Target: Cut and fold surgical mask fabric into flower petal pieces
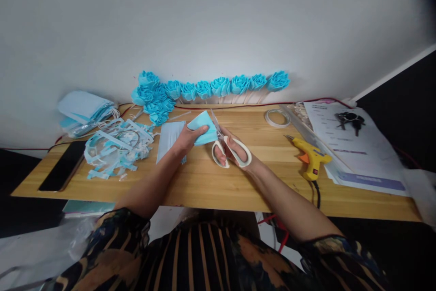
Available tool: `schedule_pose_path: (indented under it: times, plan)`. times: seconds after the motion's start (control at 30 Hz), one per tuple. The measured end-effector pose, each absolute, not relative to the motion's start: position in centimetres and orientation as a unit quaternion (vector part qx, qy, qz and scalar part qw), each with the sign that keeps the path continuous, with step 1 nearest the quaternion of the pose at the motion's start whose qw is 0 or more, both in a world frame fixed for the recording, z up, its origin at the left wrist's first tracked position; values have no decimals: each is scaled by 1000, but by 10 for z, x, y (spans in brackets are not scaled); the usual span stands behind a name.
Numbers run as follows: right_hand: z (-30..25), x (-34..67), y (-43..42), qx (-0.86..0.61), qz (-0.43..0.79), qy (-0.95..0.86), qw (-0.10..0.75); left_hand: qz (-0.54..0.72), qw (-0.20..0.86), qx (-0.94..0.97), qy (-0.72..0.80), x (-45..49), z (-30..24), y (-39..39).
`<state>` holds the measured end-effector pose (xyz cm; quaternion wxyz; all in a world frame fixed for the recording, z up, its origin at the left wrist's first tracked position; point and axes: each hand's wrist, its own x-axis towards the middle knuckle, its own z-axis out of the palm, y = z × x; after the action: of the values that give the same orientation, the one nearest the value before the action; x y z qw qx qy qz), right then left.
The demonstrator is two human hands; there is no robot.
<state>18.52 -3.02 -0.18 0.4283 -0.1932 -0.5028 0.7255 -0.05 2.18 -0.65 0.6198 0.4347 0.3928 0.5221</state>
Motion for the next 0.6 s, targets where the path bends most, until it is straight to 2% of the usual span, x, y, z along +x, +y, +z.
schedule_pose_path:
  times: [0.6]
  plan:
    - [-2,184,-31,-206,720,-492,444,529,626,422,389,-2,-5,22]
